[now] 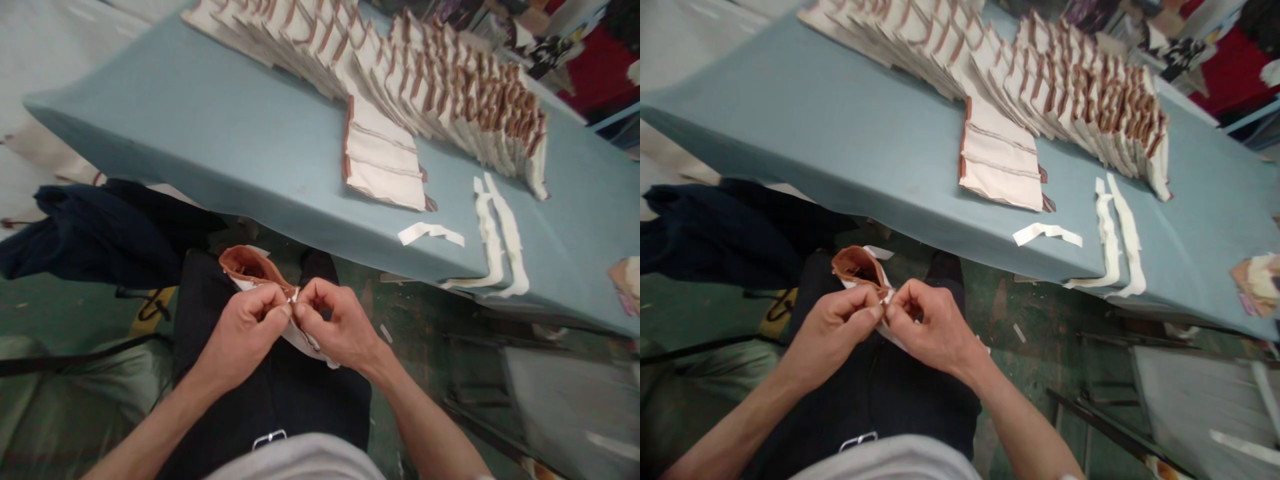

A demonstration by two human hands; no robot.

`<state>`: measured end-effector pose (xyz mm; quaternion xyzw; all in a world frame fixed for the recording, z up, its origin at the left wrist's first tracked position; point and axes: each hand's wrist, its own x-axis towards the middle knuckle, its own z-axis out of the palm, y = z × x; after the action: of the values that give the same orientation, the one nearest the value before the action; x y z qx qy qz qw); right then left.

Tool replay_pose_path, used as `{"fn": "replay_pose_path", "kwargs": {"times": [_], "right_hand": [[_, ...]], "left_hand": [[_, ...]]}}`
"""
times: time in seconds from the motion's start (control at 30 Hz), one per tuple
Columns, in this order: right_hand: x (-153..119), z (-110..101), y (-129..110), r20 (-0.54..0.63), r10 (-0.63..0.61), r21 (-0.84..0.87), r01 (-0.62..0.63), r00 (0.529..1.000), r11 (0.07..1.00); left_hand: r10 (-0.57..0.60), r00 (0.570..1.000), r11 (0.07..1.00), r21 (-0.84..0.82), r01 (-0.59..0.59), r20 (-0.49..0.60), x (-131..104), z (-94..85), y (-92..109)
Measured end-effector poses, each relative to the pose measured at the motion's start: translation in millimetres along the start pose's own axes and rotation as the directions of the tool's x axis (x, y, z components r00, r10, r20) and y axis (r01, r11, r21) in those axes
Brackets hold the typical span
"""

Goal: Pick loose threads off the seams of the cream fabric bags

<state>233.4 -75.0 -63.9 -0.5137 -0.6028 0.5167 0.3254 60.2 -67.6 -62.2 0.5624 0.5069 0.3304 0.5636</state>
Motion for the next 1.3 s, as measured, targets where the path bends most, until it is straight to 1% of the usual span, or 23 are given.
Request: {"fn": "replay_pose_path", "kwargs": {"times": [0.03, 0.07, 0.13, 0.2, 0.23, 0.27, 0.33, 0.43, 0.53, 0.6, 0.63, 0.7, 0.77, 0.8, 0.83, 0.87, 0.93, 1.0, 1.07, 1.13, 1.2, 1.23, 1.3], "right_hand": [[-1, -5, -5, -0.014, -0.079, -0.133, 0.076, 0.997, 0.988], [-2, -10, -10, -0.014, -0.157, -0.254, 0.148, 0.987, 0.956], [-3, -18, -18, 0.021, -0.284, -0.418, 0.267, 0.959, 0.868], [-3, -22, -23, 0.078, -0.345, -0.478, 0.339, 0.935, 0.810], [-3, -23, -24, 0.100, -0.350, -0.480, 0.353, 0.932, 0.803], [-3, -23, -24, 0.110, -0.342, -0.467, 0.352, 0.933, 0.811], [-3, -21, -22, 0.091, -0.316, -0.421, 0.324, 0.944, 0.847], [-2, -20, -20, 0.061, -0.294, -0.390, 0.294, 0.954, 0.873], [-1, -21, -19, 0.121, -0.288, -0.376, 0.312, 0.950, 0.872], [1, -20, -17, 0.123, -0.252, -0.313, 0.279, 0.960, 0.908], [2, -18, -15, 0.103, -0.212, -0.253, 0.231, 0.972, 0.939], [4, -12, -10, 0.040, -0.082, -0.075, 0.085, 0.996, 0.994], [6, -4, -4, 0.015, 0.065, 0.115, -0.066, 0.998, 0.991], [7, -1, -1, 0.018, 0.117, 0.181, -0.119, 0.993, 0.976], [7, 2, 1, 0.020, 0.146, 0.219, -0.147, 0.989, 0.965], [7, 2, 1, 0.021, 0.153, 0.228, -0.154, 0.988, 0.961], [5, 1, 0, 0.014, 0.107, 0.171, -0.108, 0.994, 0.979], [2, -4, -5, 0.006, -0.005, 0.043, 0.005, 1.000, 0.999], [-1, -9, -10, 0.019, -0.131, -0.092, 0.133, 0.991, 0.987], [-3, -12, -13, 0.040, -0.220, -0.195, 0.224, 0.975, 0.955], [-4, -12, -14, 0.051, -0.266, -0.258, 0.269, 0.963, 0.928], [-4, -11, -13, 0.045, -0.278, -0.271, 0.280, 0.959, 0.921], [-3, -7, -11, 0.004, -0.291, -0.253, 0.282, 0.957, 0.925]], "left_hand": [[0.053, 0.998, 0.996, 0.067, -0.052, -0.014, -1, -1.4, 4], [0.116, 0.993, 0.983, 0.146, -0.111, -0.024, -2, -2.6, 7], [0.245, 0.969, 0.927, 0.300, -0.227, -0.024, -5, -4.1, 13], [0.332, 0.943, 0.865, 0.402, -0.301, -0.008, -8, -4.1, 16], [0.361, 0.932, 0.838, 0.439, -0.325, 0.001, -9, -3.8, 16], [0.385, 0.923, 0.814, 0.468, -0.343, 0.005, -10, -3.4, 17], [0.406, 0.914, 0.790, 0.500, -0.356, 0.009, -10, -3.0, 17], [0.365, 0.931, 0.822, 0.473, -0.317, -0.010, -10, -3.9, 17], [0.282, 0.959, 0.882, 0.403, -0.245, -0.036, -9, -4.5, 18], [0.230, 0.972, 0.919, 0.340, -0.199, -0.055, -8, -3.3, 17], [0.195, 0.979, 0.943, 0.286, -0.170, -0.062, -7, -1.9, 15], [0.088, 0.994, 0.993, 0.086, -0.082, -0.068, -4, 1.6, 9], [-0.021, 0.999, 0.992, -0.124, 0.016, -0.037, -1, 4.6, 1], [-0.056, 0.998, 0.979, -0.196, 0.051, -0.017, 0, 5.1, -2], [-0.071, 0.997, 0.972, -0.223, 0.069, -0.001, 1, 4.7, -5], [-0.067, 0.998, 0.978, -0.198, 0.067, 0.007, 1, 3.1, -6], [-0.022, 1.000, 0.998, -0.061, 0.023, 0.006, 1, -2.8, -3], [0.042, 0.999, 0.994, 0.097, -0.044, 0.025, 0, -10.7, 5], [0.099, 0.993, 0.973, 0.200, -0.111, 0.066, -1, -18.1, 12], [0.142, 0.983, 0.951, 0.259, -0.168, 0.114, -1, -23.0, 17], [0.161, 0.978, 0.934, 0.298, -0.195, 0.134, -1, -24.5, 19], [0.159, 0.979, 0.934, 0.303, -0.191, 0.127, -1, -23.7, 18], [0.131, 0.988, 0.952, 0.267, -0.147, 0.078, -1, -19.0, 14]]}}
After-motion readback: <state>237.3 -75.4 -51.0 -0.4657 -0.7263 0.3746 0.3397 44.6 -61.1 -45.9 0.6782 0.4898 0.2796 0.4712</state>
